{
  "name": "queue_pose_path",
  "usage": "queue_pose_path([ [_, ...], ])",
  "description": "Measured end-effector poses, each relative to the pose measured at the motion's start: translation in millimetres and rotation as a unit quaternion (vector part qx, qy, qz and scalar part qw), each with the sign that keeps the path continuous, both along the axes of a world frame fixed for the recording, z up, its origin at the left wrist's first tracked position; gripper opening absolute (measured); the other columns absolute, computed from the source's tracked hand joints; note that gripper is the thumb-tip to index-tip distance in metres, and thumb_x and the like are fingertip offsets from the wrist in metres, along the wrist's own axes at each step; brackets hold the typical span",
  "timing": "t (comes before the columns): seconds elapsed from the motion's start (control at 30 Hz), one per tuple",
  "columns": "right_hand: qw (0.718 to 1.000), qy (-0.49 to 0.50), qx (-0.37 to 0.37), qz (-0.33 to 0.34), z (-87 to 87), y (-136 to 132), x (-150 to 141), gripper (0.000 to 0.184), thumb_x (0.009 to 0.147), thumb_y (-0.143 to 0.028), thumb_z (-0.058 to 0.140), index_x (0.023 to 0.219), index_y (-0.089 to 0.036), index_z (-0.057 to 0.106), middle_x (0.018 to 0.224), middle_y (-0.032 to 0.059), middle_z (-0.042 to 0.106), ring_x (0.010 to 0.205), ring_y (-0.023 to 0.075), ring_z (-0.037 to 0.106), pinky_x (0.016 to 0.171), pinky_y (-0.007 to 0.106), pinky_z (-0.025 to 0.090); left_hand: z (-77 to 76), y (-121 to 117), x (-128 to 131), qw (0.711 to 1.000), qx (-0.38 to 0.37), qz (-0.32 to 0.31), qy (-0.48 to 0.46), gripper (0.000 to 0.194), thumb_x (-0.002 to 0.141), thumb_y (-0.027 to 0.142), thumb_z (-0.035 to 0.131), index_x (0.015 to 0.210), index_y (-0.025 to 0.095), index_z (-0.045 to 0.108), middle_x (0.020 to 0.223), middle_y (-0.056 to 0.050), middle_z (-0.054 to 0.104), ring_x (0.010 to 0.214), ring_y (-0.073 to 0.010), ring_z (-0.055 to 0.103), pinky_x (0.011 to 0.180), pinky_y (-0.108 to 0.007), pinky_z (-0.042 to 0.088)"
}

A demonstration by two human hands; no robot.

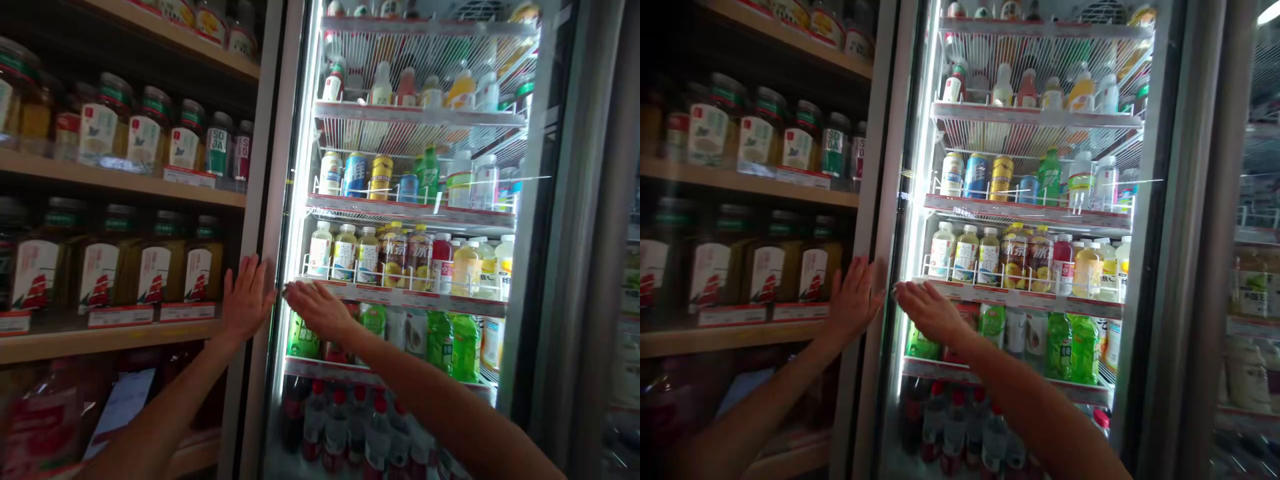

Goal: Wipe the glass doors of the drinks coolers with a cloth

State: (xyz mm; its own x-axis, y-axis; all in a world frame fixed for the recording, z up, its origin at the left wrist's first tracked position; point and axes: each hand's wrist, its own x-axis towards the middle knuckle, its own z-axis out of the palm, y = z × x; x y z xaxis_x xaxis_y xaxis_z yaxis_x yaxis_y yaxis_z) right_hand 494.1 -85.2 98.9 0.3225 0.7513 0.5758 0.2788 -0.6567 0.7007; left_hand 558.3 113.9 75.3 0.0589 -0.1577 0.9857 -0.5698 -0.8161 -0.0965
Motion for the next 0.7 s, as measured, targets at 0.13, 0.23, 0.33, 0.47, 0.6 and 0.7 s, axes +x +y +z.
queue_pose_path([
  [0.13,0.979,-0.081,0.179,-0.053,5.7,-27,-13,0.062,0.079,-0.014,0.047,0.138,-0.014,0.029,0.148,0.0096,0.023,0.138,0.0250,0.012,0.112,0.047,0.016,-8.6,-17,-10,1.000,0.012,0.000,0.009,0.065,0.087,0.036,0.040,0.142,0.017,0.013,0.146,-0.014,0.024,0.136,-0.0263,0.019,0.109,-0.050,0.013],
  [0.23,0.996,-0.032,0.077,-0.034,-15.1,-44,-25,0.062,0.080,-0.014,0.047,0.139,-0.016,0.029,0.148,0.0060,0.025,0.138,0.0212,0.010,0.112,0.043,0.015,-14.7,-37,-20,0.999,0.037,-0.017,0.005,0.067,0.087,0.035,0.042,0.142,0.017,0.010,0.146,-0.014,0.023,0.136,-0.0257,0.017,0.110,-0.050,0.012],
  [0.33,0.999,-0.026,0.026,-0.027,-27.6,-64,-36,0.059,0.081,-0.016,0.046,0.138,-0.017,0.030,0.146,0.0046,0.029,0.138,0.0196,0.012,0.113,0.042,0.015,-20.7,-58,-30,0.997,0.060,-0.037,-0.006,0.067,0.087,0.035,0.043,0.142,0.017,0.010,0.145,-0.015,0.025,0.137,-0.0251,0.016,0.110,-0.049,0.013],
  [0.47,0.969,-0.114,0.207,-0.076,-17.7,-92,-50,0.058,0.082,-0.017,0.045,0.138,-0.016,0.031,0.146,0.0103,0.028,0.138,0.0234,0.011,0.111,0.047,0.018,-25.5,-82,-39,0.996,0.068,-0.048,-0.013,0.066,0.087,0.036,0.043,0.142,0.016,0.011,0.144,-0.015,0.028,0.136,-0.0244,0.017,0.110,-0.049,0.013],
  [0.6,0.992,-0.050,0.104,-0.057,-40.8,-111,-65,0.057,0.080,-0.016,0.045,0.136,-0.019,0.034,0.143,0.0067,0.035,0.137,0.0212,0.018,0.110,0.044,0.023,-29.3,-103,-47,0.994,0.079,-0.071,-0.022,0.065,0.087,0.035,0.043,0.141,0.015,0.014,0.143,-0.016,0.029,0.136,-0.0250,0.017,0.110,-0.049,0.014],
  [0.7,0.995,-0.038,0.074,-0.060,-50.7,-127,-75,0.057,0.080,-0.015,0.044,0.136,-0.021,0.034,0.143,0.0057,0.035,0.136,0.0200,0.020,0.109,0.043,0.025,-32.1,-116,-52,0.992,0.090,-0.082,-0.024,0.065,0.087,0.035,0.043,0.141,0.015,0.014,0.143,-0.016,0.031,0.136,-0.0249,0.018,0.110,-0.049,0.014],
])
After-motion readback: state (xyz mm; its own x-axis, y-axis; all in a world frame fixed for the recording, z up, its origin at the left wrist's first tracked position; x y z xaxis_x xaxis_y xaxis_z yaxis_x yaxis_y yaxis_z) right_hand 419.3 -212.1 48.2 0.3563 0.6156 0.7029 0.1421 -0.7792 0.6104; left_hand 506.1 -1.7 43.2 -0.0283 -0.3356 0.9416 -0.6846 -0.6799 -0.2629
